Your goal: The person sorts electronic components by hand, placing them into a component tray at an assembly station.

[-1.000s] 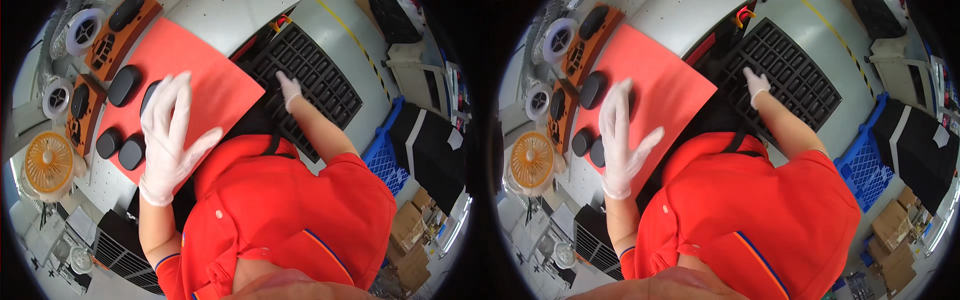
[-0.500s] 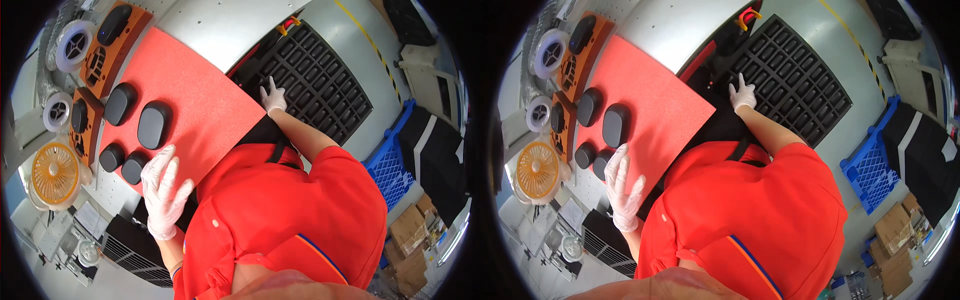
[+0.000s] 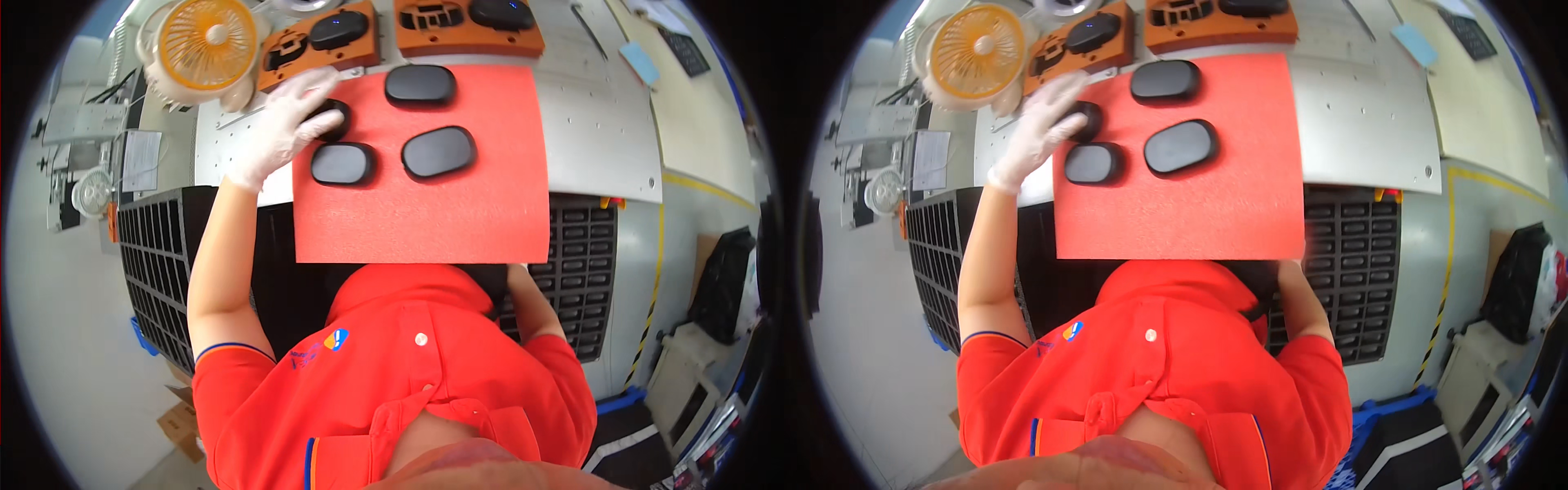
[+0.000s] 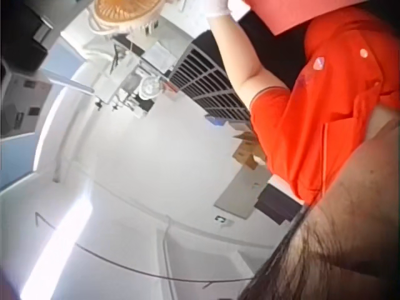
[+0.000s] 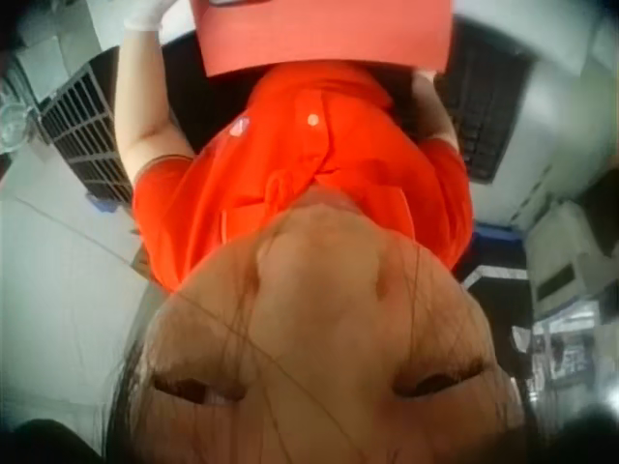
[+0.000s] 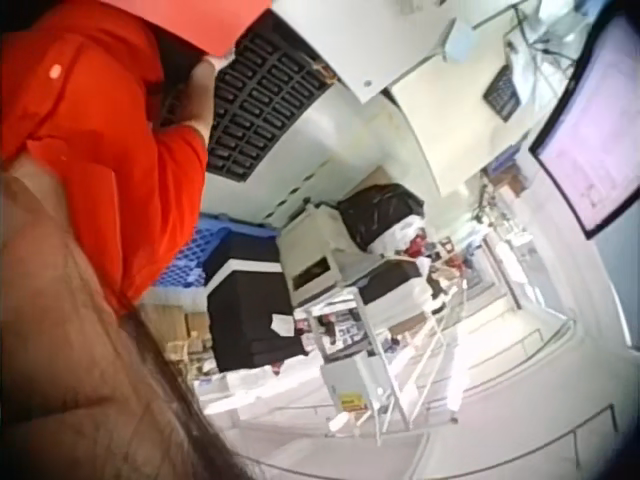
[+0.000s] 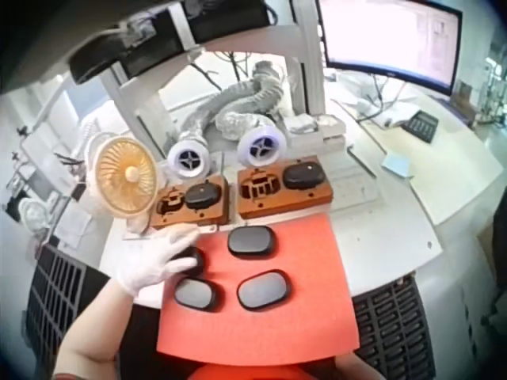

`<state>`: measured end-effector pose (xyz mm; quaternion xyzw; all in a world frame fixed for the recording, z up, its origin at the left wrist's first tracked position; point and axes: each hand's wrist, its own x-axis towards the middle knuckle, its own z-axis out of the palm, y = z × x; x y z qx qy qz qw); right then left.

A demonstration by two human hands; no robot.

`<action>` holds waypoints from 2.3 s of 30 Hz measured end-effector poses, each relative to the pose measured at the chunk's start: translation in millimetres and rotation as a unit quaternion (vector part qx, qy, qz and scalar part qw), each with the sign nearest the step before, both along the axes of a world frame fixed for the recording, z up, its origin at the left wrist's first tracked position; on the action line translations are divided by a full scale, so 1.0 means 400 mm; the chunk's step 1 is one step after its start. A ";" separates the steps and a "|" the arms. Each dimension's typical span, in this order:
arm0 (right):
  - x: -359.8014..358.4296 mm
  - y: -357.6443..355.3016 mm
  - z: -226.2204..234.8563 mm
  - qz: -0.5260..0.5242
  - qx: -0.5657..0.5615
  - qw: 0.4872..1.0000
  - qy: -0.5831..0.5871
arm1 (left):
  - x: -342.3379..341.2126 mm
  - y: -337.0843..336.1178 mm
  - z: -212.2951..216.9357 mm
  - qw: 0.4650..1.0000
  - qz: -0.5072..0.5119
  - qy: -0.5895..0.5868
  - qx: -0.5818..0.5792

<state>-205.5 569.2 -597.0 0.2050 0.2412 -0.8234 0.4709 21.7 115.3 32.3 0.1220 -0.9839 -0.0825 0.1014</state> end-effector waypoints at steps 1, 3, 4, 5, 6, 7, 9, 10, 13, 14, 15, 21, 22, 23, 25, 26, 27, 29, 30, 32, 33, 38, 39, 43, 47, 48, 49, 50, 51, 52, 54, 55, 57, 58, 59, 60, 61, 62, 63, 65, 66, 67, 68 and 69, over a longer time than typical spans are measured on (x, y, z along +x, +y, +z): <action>0.005 -0.020 0.083 -0.001 0.043 0.998 0.035 | 0.022 0.002 0.011 0.997 0.011 -0.077 0.011; -0.075 0.005 0.300 -0.034 0.153 0.979 0.134 | 0.036 -0.010 -0.014 0.996 0.023 -0.076 0.038; -0.068 -0.098 0.461 -0.057 0.207 0.959 0.183 | 0.036 -0.021 -0.028 0.998 0.005 -0.063 0.027; -0.131 -0.096 0.628 -0.077 0.367 0.821 0.430 | 0.035 -0.027 -0.036 0.999 -0.014 -0.042 0.004; -0.189 -0.089 0.796 -0.100 0.495 0.592 0.628 | 0.022 -0.036 -0.049 0.999 -0.040 -0.019 -0.017; -0.205 -0.121 0.961 -0.216 0.512 0.537 0.635 | 0.013 -0.053 -0.067 0.999 -0.043 0.015 0.012; -0.218 -0.204 1.208 -0.331 0.433 0.499 0.673 | 0.014 -0.107 -0.071 0.993 0.002 0.099 0.066; -0.230 -0.240 1.289 -0.334 0.351 0.516 0.706 | 0.006 -0.135 -0.065 0.977 0.037 0.168 0.127; -0.168 -0.420 1.486 -0.106 0.140 0.562 0.808 | -0.009 -0.237 -0.019 0.975 0.109 0.191 0.022; -0.113 -0.507 1.557 0.013 0.122 0.573 0.810 | -0.011 -0.264 -0.002 0.979 0.125 0.160 -0.011; -0.088 -0.583 1.583 0.124 0.119 0.533 0.828 | -0.014 -0.306 -0.013 0.986 0.129 0.090 -0.045; -0.018 -0.803 1.533 0.334 0.143 0.179 0.914 | -0.065 -0.354 -0.071 0.992 0.107 0.000 -0.064; -0.017 -0.822 1.550 0.378 0.153 0.157 0.899 | -0.057 -0.361 -0.082 0.993 0.107 0.016 -0.053; -0.029 -0.837 1.551 0.381 0.156 0.158 0.898 | -0.055 -0.352 -0.086 0.993 0.104 0.015 -0.050; -0.062 -0.877 1.549 0.208 0.067 0.159 0.963 | -0.049 -0.336 -0.090 0.984 0.093 0.038 -0.149; -0.072 -0.904 1.567 0.156 0.095 0.171 0.968 | -0.043 -0.324 -0.079 0.985 0.093 0.036 -0.144; -0.098 -0.935 1.569 0.151 0.141 0.159 0.965 | -0.055 -0.316 -0.068 0.983 0.108 0.017 -0.146; -0.143 -0.982 1.556 0.147 0.192 0.148 0.959 | -0.063 -0.310 -0.069 0.981 0.127 0.010 -0.149; -0.162 -0.998 1.538 0.164 0.196 0.113 0.960 | -0.067 -0.312 -0.070 0.982 0.119 0.012 -0.147; -0.179 -1.004 1.506 0.196 0.201 0.052 0.958 | -0.068 -0.310 -0.072 0.984 0.117 0.017 -0.134; -0.179 -1.006 1.495 0.188 0.203 0.050 0.960 | -0.068 -0.309 -0.072 0.984 0.116 0.018 -0.131; -0.189 -1.003 1.510 0.191 0.216 0.036 0.957 | -0.056 -0.339 -0.088 0.989 0.103 0.022 -0.105; -0.198 -0.990 1.538 0.226 0.235 0.046 0.944 | -0.052 -0.335 -0.100 0.982 0.117 0.042 -0.139; -0.353 -0.911 1.576 0.339 0.343 0.040 0.875 | -0.135 -0.258 -0.059 0.976 0.082 0.059 -0.192; -0.325 -0.855 1.610 0.167 0.348 0.029 0.922 | -0.176 -0.209 0.008 0.983 0.072 0.047 -0.162; -0.278 -0.831 1.639 0.173 0.357 0.036 0.917 | -0.175 -0.197 0.013 0.983 0.087 0.075 -0.146; -0.217 -0.794 1.671 0.118 0.322 0.158 0.926 | -0.179 -0.177 0.011 0.974 0.060 0.146 -0.163; -0.179 -0.739 1.698 0.057 0.296 0.280 0.911 | -0.203 -0.126 0.024 0.975 0.049 0.161 -0.146; -0.155 -0.687 1.740 0.195 0.216 0.479 0.828 | -0.211 -0.074 0.035 0.975 -0.017 0.188 -0.116; -0.135 -0.633 1.757 0.310 0.120 0.651 0.683 | -0.221 0.010 0.052 0.971 -0.060 0.204 -0.111; -0.104 -0.503 1.718 0.404 0.051 0.631 0.660 | -0.226 0.175 0.104 0.968 -0.176 0.157 -0.084; -0.099 -0.445 1.672 0.397 -0.032 0.584 0.708 | -0.239 0.254 0.128 0.971 -0.217 0.075 -0.073; -0.049 -0.343 1.599 0.417 -0.091 0.574 0.699 | -0.235 0.368 0.080 0.949 -0.300 0.088 -0.043; -0.013 -0.293 1.580 0.446 -0.061 0.620 0.643 | -0.236 0.410 0.062 0.937 -0.337 0.088 -0.016; 0.007 -0.249 1.571 0.442 -0.021 0.664 0.603 | -0.241 0.429 0.060 0.930 -0.362 0.056 0.015; 0.019 -0.208 1.543 0.438 -0.011 0.673 0.596 | -0.246 0.440 0.046 0.926 -0.373 0.053 0.024; 0.038 -0.169 1.498 0.366 0.088 0.790 0.485 | -0.245 0.442 0.029 0.939 -0.338 0.062 0.019; 0.059 -0.134 1.448 0.275 0.185 0.874 0.356 | -0.254 0.442 0.020 0.949 -0.305 0.073 0.013; 0.072 -0.118 1.365 0.166 0.247 0.906 0.302 | -0.255 0.440 0.044 0.949 -0.312 0.047 0.014; 0.077 -0.119 1.165 0.039 0.405 0.895 0.183 | -0.242 0.431 0.046 0.950 -0.311 0.022 -0.002; 0.079 -0.123 1.073 0.022 0.502 0.856 0.120 | -0.230 0.427 0.048 0.954 -0.299 -0.001 -0.021; 0.079 -0.118 0.955 0.076 0.607 0.785 0.091 | -0.221 0.428 0.044 0.952 -0.305 -0.020 -0.032; 0.081 -0.119 0.851 0.131 0.699 0.701 0.061 | -0.211 0.430 0.041 0.950 -0.311 -0.021 -0.034; 0.085 -0.138 0.791 0.151 0.725 0.672 0.015 | -0.196 0.430 0.037 0.950 -0.308 -0.047 -0.031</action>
